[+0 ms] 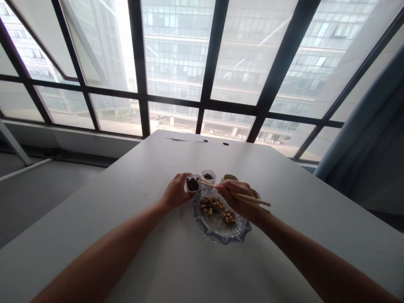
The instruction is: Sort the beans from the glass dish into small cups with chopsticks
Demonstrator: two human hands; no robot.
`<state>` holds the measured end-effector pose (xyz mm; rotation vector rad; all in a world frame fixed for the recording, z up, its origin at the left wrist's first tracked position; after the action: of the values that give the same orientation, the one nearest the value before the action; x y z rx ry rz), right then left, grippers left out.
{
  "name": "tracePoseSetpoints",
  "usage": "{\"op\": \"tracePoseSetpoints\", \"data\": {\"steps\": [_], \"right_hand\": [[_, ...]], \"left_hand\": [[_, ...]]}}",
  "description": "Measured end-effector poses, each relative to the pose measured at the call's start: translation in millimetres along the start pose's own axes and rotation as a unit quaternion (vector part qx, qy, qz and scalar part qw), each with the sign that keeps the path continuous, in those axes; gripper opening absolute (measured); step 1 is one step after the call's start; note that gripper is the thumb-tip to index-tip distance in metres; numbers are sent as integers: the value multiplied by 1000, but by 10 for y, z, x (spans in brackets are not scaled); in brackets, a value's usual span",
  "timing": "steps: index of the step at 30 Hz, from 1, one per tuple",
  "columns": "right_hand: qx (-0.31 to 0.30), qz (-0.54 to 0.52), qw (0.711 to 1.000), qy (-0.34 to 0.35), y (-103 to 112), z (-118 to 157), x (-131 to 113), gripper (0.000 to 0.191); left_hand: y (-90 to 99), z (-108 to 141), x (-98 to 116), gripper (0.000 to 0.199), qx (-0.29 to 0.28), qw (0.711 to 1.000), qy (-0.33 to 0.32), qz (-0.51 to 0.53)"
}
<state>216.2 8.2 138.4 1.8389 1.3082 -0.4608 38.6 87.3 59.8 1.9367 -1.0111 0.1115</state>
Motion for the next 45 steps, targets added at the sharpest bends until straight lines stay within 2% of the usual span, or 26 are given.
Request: {"op": "tracePoseSetpoints", "data": {"steps": [2, 3, 7, 12, 13, 17, 21, 25, 28, 33, 36, 38, 40, 43, 45], "right_hand": [[-57, 38, 997, 34, -121, -59, -56, 35], [-64, 50, 996, 41, -123, -66, -73, 37], [-33, 12, 999, -9, 65, -3, -40, 41], [97, -59, 990, -82, 483, 165, 10, 44], [106, -60, 989, -90, 518, 193, 16, 44], [62, -55, 993, -89, 428, 248, 26, 43], [87, -56, 993, -53, 417, 277, -3, 42], [68, -32, 997, -36, 400, 281, -1, 40], [38, -17, 998, -39, 384, 280, 47, 40], [-41, 22, 998, -40, 228, 278, 90, 42], [-54, 14, 997, -44, 190, 284, 117, 42], [-21, -19, 998, -63, 270, 266, 174, 43], [62, -75, 989, -109, 460, 241, 302, 44], [188, -198, 940, -205, 701, 258, 578, 47], [222, -258, 906, -253, 733, 273, 716, 46]], "left_hand": [[-11, -1, -12, 59, -5, 1000, 5, -1], [-17, -1, -18, 59, -7, 1000, 8, 0], [-35, -5, -43, 58, -11, 1000, 14, 0], [-53, -8, -64, 58, -11, 1000, 14, -6], [-57, -8, -66, 58, -12, 1000, 14, -6], [-63, -10, -73, 58, -12, 1000, 15, -13], [-74, -12, -79, 59, -14, 1000, 15, -16], [-75, -13, -93, 59, -14, 1000, 21, -17], [-75, -15, -95, 59, -15, 999, 23, -17], [-84, -18, -97, 60, -18, 1000, 20, -16], [-91, -16, -110, 60, -17, 1000, 19, -15], [-97, -15, -120, 60, -17, 1000, 19, -14], [-103, -14, -130, 60, -16, 1000, 20, -13], [-103, -11, -133, 61, -15, 1000, 22, -13], [-96, -10, -124, 60, -15, 1000, 21, -15]]}}
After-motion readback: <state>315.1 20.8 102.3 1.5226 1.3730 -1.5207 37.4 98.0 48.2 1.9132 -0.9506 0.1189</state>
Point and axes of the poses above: each hand's wrist, its own z-axis away from the middle knuckle, its own y-axis out of the back of the hand, x = y × z, the point moved 10 cm from there along -z, towards the middle knuckle, and after that the axes turned 3 degrees about -z, right-handed, at the moved point
